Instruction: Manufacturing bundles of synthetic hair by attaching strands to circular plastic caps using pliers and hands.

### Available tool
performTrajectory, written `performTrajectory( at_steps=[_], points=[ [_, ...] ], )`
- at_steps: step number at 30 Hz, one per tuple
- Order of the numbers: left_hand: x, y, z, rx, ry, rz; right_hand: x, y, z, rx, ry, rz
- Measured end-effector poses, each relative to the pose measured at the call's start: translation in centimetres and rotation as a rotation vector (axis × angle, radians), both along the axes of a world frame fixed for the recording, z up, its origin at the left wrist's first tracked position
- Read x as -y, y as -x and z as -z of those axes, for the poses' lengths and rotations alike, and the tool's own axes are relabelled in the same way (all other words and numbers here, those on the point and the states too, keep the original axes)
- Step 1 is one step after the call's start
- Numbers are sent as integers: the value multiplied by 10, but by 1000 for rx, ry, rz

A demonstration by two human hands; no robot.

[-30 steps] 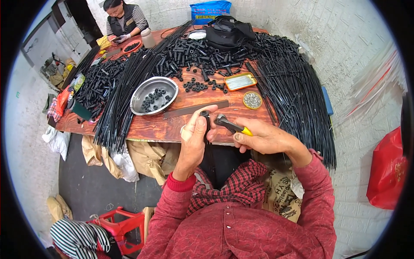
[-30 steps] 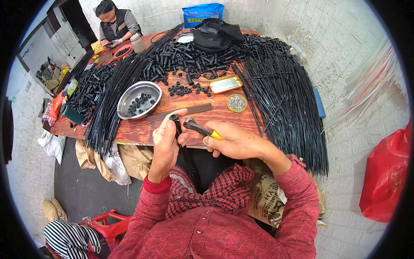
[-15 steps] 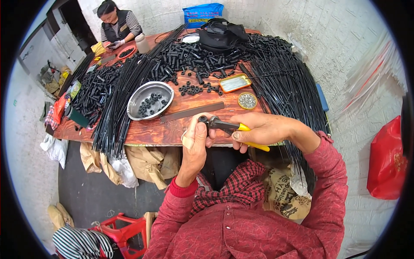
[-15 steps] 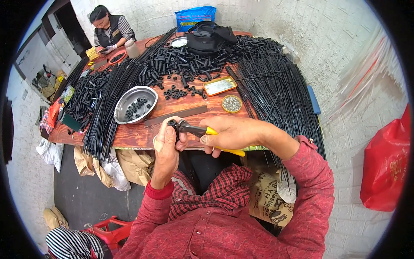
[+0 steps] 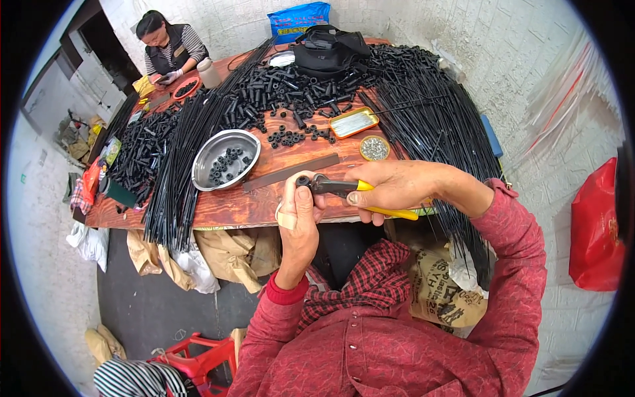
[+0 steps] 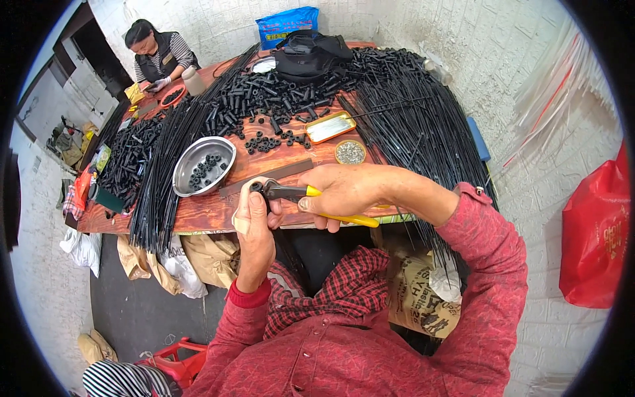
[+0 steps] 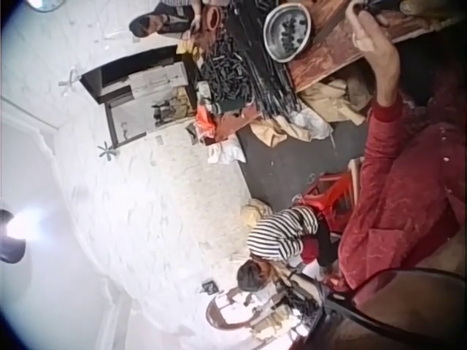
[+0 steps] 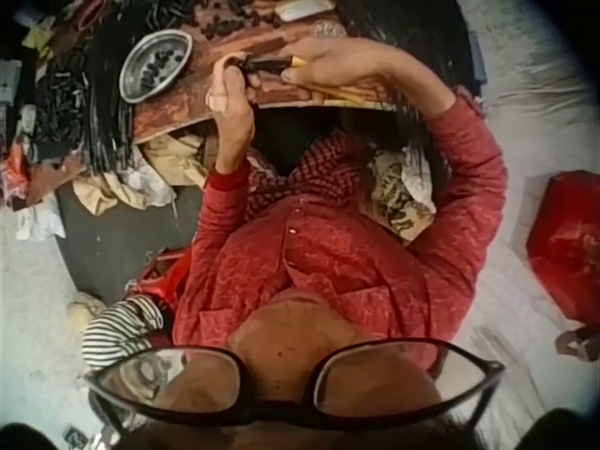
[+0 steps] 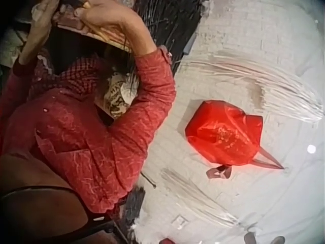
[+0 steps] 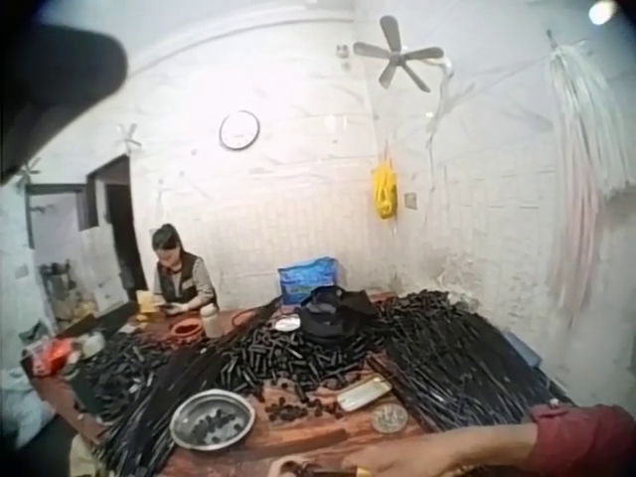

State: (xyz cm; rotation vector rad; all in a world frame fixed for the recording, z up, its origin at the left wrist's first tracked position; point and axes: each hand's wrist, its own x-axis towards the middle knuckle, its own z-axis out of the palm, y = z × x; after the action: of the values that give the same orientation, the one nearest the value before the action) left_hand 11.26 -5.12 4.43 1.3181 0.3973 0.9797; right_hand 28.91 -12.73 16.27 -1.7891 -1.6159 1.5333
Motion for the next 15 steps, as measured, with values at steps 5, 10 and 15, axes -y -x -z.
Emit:
performTrajectory(
  at_steps=[5, 10, 15],
  points=[
    [5, -12, 3, -122, -125, -184, -4, 7, 4, 215, -57, 24],
    [-8, -17, 14, -163, -89, -301, -12, 29, 46, 720, -498, 42],
    [-24, -14, 27, -129, -91, -200, -17, 29, 67, 765, -579, 133]
  ],
)
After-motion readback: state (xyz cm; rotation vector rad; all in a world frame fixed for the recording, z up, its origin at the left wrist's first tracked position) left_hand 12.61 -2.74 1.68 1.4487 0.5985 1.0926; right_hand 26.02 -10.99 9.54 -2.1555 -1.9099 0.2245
